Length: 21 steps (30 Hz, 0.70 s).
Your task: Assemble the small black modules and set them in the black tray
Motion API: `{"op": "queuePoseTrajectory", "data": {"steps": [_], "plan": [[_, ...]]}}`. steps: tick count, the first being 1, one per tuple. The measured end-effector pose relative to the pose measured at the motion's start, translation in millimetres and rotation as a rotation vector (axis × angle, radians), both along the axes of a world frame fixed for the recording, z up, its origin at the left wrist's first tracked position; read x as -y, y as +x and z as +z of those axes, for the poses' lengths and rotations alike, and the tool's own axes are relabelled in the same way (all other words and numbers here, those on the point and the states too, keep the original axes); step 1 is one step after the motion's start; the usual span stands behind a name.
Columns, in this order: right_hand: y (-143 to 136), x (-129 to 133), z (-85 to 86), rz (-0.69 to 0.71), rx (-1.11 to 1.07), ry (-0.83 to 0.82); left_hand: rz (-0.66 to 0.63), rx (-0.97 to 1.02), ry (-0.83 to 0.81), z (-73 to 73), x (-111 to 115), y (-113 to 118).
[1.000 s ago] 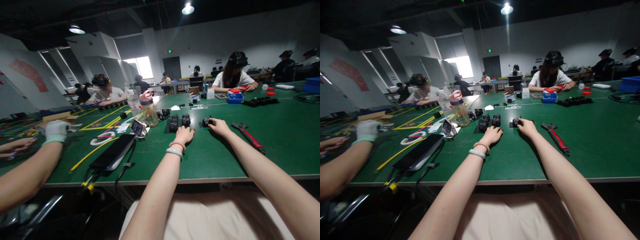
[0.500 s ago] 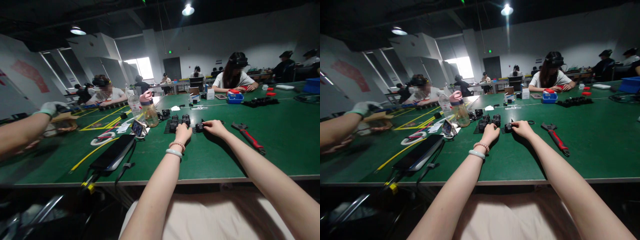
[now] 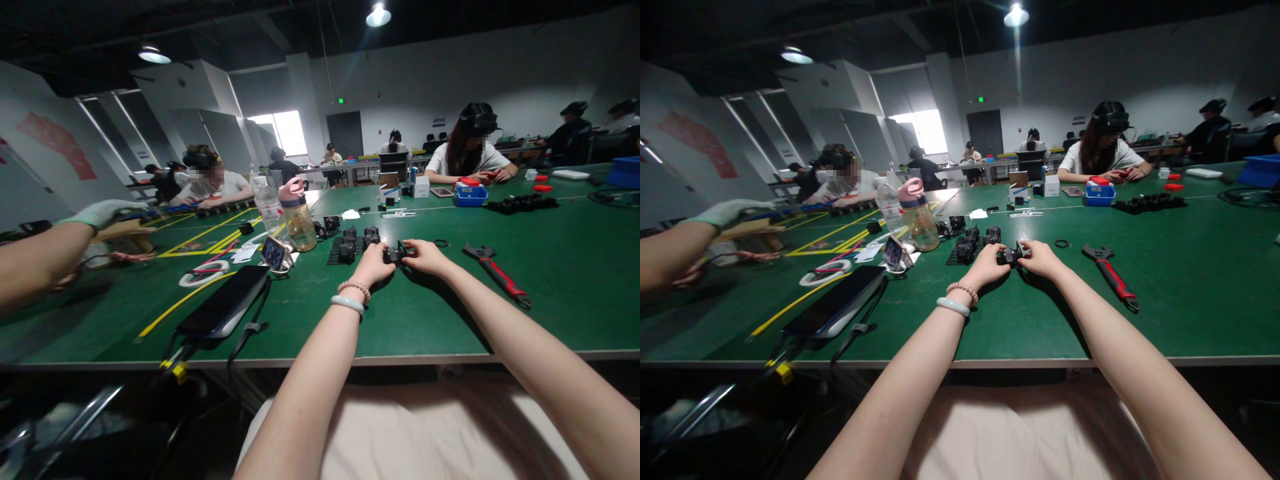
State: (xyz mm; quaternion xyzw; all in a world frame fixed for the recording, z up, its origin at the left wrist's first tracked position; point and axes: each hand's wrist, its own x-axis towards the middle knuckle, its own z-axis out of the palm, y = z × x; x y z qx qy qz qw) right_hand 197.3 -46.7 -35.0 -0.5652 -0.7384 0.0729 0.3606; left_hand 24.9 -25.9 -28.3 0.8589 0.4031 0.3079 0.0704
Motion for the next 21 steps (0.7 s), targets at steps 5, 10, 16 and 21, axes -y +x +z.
{"op": "queuePoseTrajectory", "data": {"steps": [5, 10, 16, 21], "plan": [[1.0, 0.5, -2.5, 0.097, 0.105, -0.047, -0.017, -0.006, 0.02, 4.8, 3.2, 0.2], [0.0, 4.0, 1.0, 0.124, 0.126, -0.052, -0.001, -0.008, -0.004, 9.6, 7.8, 1.1], [-1.1, 7.1, 3.9, 0.14, 0.128, -0.066, 0.04, -0.006, -0.004, 11.2, 10.3, 2.2], [-4.5, 11.5, 8.4, 0.133, 0.124, -0.078, 0.029, -0.004, 0.004, 11.0, 10.5, 2.0]]}}
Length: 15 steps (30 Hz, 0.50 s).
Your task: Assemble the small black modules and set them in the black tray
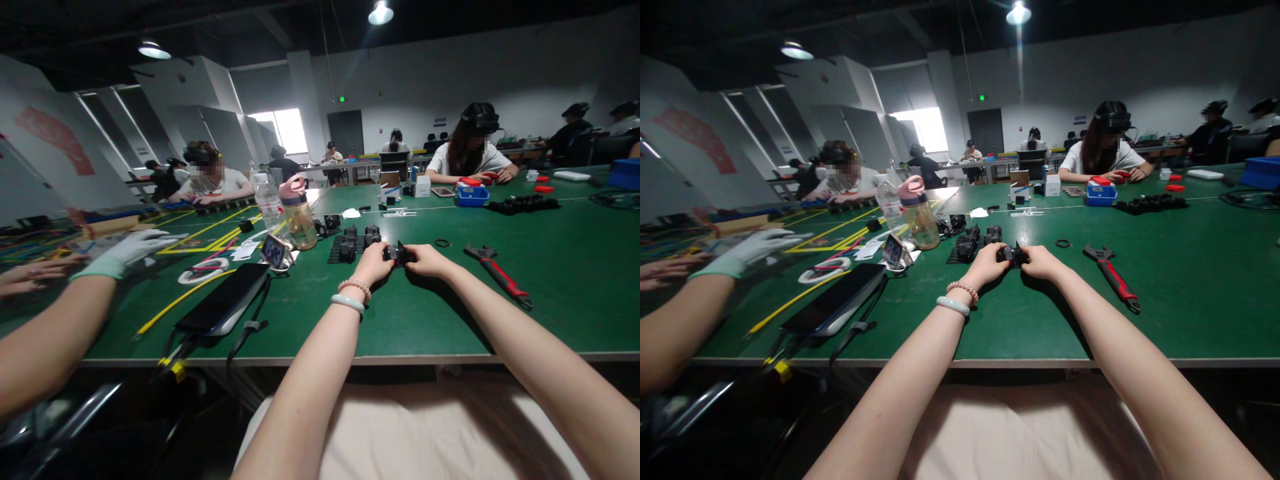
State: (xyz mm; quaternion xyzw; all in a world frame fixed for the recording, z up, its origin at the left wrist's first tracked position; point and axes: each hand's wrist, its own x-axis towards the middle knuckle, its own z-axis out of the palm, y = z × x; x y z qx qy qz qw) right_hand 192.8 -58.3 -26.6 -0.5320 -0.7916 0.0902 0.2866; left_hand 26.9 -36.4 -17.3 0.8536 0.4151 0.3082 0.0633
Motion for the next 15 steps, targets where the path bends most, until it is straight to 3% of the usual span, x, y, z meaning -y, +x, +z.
{"op": "queuePoseTrajectory", "data": {"steps": [15], "plan": [[2.0, -1.0, 3.2, 0.013, 0.049, 0.126, -0.025, 0.01, -0.032, 1.8, 2.6, 1.6]]}}
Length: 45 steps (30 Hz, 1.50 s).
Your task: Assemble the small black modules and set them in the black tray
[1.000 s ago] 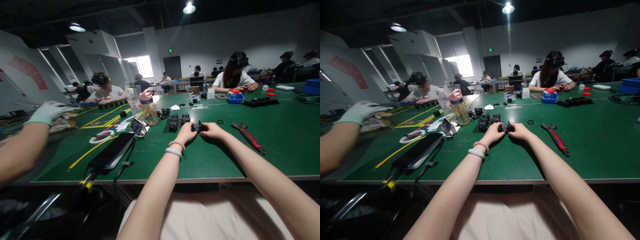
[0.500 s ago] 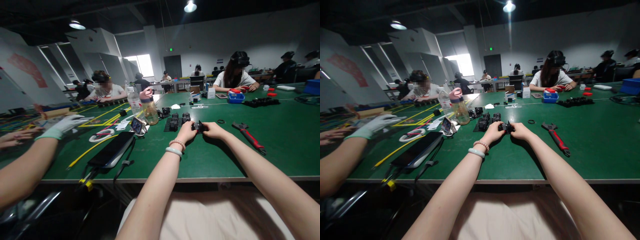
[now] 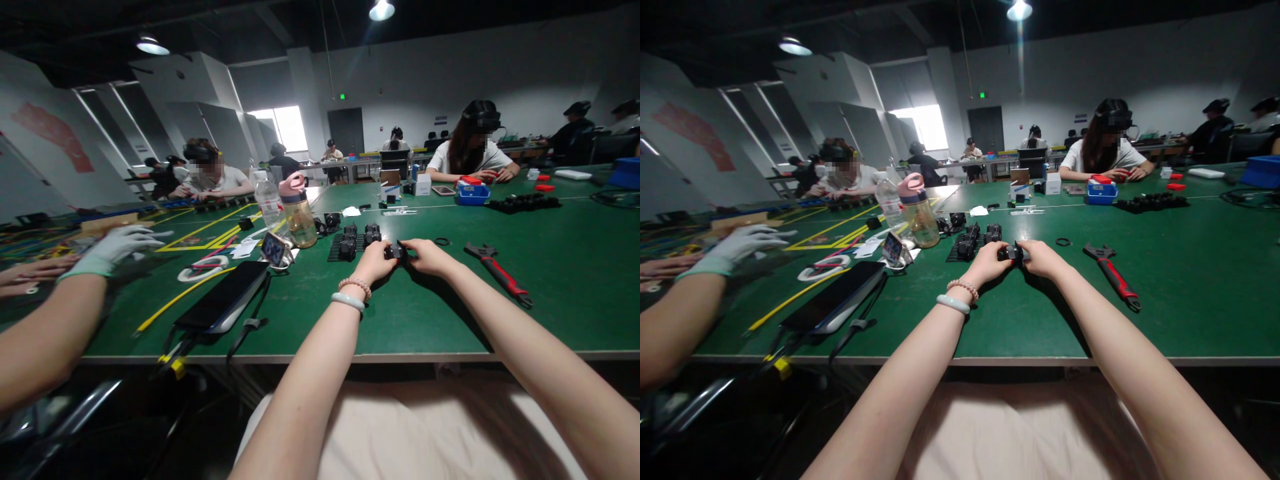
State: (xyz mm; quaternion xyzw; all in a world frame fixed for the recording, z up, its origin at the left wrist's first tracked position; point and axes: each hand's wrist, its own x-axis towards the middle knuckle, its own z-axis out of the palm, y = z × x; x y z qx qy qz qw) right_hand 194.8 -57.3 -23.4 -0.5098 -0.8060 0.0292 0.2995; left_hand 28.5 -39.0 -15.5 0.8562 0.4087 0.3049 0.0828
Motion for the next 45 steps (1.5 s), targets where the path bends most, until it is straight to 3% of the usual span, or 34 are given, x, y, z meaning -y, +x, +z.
{"op": "queuePoseTrajectory", "data": {"steps": [27, 35, 41, 45], "plan": [[-7.2, 2.0, -3.7, -0.02, -0.182, -0.067, -0.035, 0.019, -0.053, 4.1, 7.7, 0.8], [-15.9, 7.7, -1.3, 0.141, -0.269, -0.143, -0.171, 0.098, -0.199, 0.5, 4.9, 2.8], [-17.2, 9.6, 0.4, 0.137, -0.281, -0.143, -0.237, 0.124, -0.281, 6.8, 9.5, 2.0], [-16.4, 9.8, 1.0, 0.137, -0.278, -0.148, -0.249, 0.122, -0.249, 6.0, 6.3, 1.7]]}}
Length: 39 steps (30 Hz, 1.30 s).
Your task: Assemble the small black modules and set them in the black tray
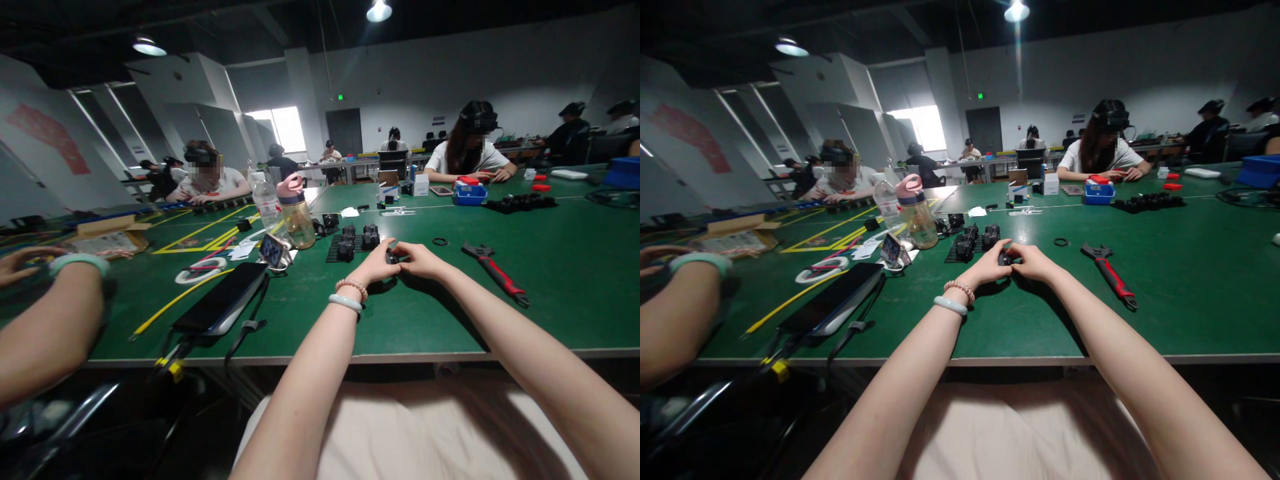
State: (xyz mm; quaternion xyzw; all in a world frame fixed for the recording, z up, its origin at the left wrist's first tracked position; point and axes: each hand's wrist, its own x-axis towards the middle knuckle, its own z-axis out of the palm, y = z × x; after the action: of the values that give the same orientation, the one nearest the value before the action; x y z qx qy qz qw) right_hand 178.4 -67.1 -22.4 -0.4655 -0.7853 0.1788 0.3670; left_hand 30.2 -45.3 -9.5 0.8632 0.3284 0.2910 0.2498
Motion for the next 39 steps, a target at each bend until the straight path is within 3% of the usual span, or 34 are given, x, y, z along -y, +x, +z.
{"op": "queuePoseTrajectory", "data": {"steps": [18, 21, 23, 25, 27, 33, 39], "plan": [[13.0, -4.3, 5.0, 0.003, 0.125, 0.115, 0.029, -0.052, 0.037, -5.1, -6.8, -0.8], [29.7, -12.7, 1.0, -0.154, 0.144, 0.174, 0.047, -0.067, 0.032, -6.0, -6.6, -2.1], [45.6, -20.9, -5.7, -0.379, 0.172, 0.201, 0.059, -0.075, 0.023, -6.2, -6.1, -2.7], [61.9, -29.2, -15.2, -0.575, 0.21, 0.169, 0.065, -0.084, 0.012, -6.1, -5.7, -3.0], [74.6, -36.0, -25.8, -0.67, 0.258, 0.097, 0.067, -0.086, 0.008, -6.0, -5.6, -3.2], [81.2, -44.3, -43.8, -0.662, 0.373, -0.108, 0.073, -0.068, -0.005, -7.1, -6.0, -4.2], [70.3, -38.3, -31.3, -0.597, 0.422, -0.095, 0.072, -0.071, 0.017, -7.9, -6.1, -4.1]]}}
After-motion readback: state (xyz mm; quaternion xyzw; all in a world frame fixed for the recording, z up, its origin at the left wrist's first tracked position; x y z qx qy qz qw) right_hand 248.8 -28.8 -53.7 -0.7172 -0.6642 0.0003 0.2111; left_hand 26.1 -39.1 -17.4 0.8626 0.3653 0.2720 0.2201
